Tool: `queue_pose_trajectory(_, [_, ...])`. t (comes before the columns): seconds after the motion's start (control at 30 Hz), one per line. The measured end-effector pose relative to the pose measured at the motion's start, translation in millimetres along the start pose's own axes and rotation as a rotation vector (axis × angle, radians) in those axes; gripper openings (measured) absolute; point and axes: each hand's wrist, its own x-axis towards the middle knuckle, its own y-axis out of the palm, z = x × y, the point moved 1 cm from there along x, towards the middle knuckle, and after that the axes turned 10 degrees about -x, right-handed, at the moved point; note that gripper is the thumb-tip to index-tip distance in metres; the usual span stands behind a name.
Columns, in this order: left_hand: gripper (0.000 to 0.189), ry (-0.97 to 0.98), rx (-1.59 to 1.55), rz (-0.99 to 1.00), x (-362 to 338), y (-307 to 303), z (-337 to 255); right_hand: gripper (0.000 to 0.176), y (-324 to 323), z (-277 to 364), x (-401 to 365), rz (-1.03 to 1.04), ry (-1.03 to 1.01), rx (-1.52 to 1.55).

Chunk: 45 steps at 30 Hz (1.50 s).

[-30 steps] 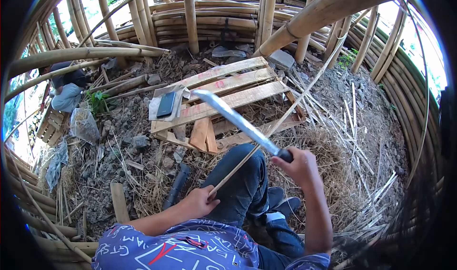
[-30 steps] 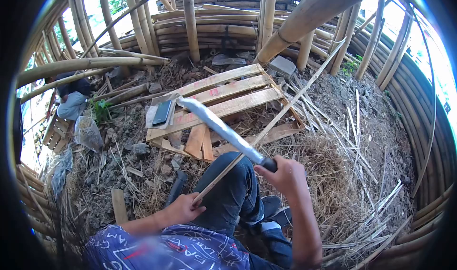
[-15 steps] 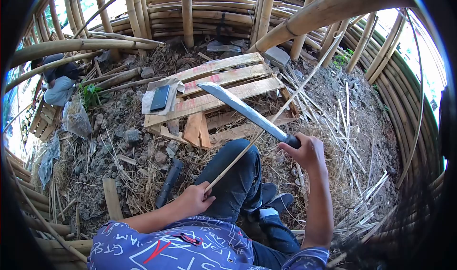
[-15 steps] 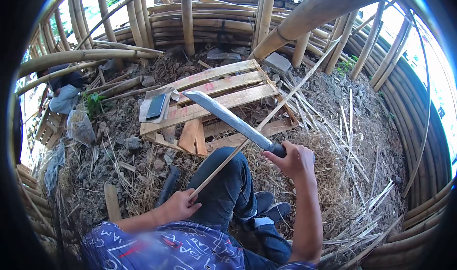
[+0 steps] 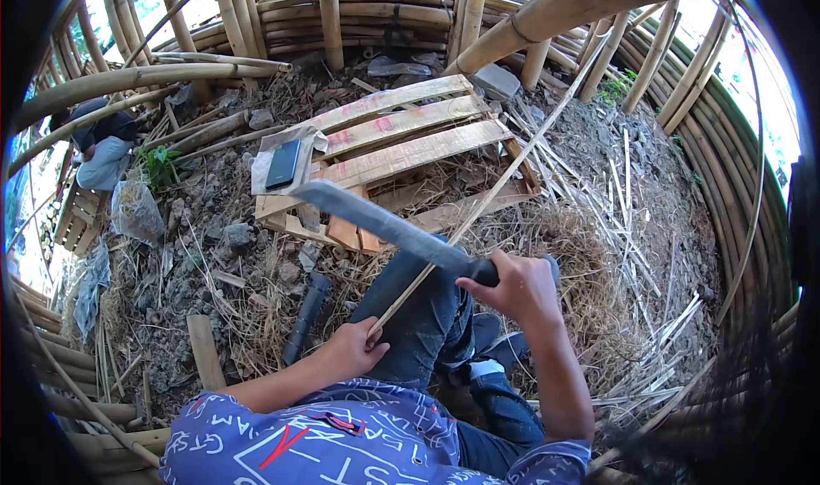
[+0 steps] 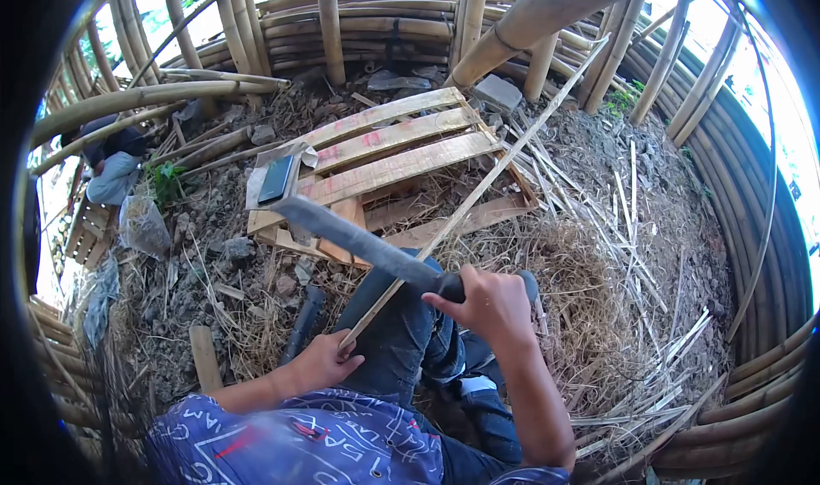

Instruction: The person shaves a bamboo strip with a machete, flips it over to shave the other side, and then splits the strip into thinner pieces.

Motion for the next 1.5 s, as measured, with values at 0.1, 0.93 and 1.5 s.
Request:
queue_pose_trajectory(0.1, [0.027,-0.021,0.032,0.010,-1,-4,2,0.062,3,1,2,0.006,-0.052,-0.021])
queue_pose_trajectory(0.93, [0.029,-0.004,0.040,0.055,2,-13,-8,0.066,2,-46,0,0.060,0.144,0.021])
queue_pose_trajectory(1.5, [0.031,-0.025,0.138,0.001,3,-13,-10,0.073,-8,-20,3,0.201,-0.004,0.033])
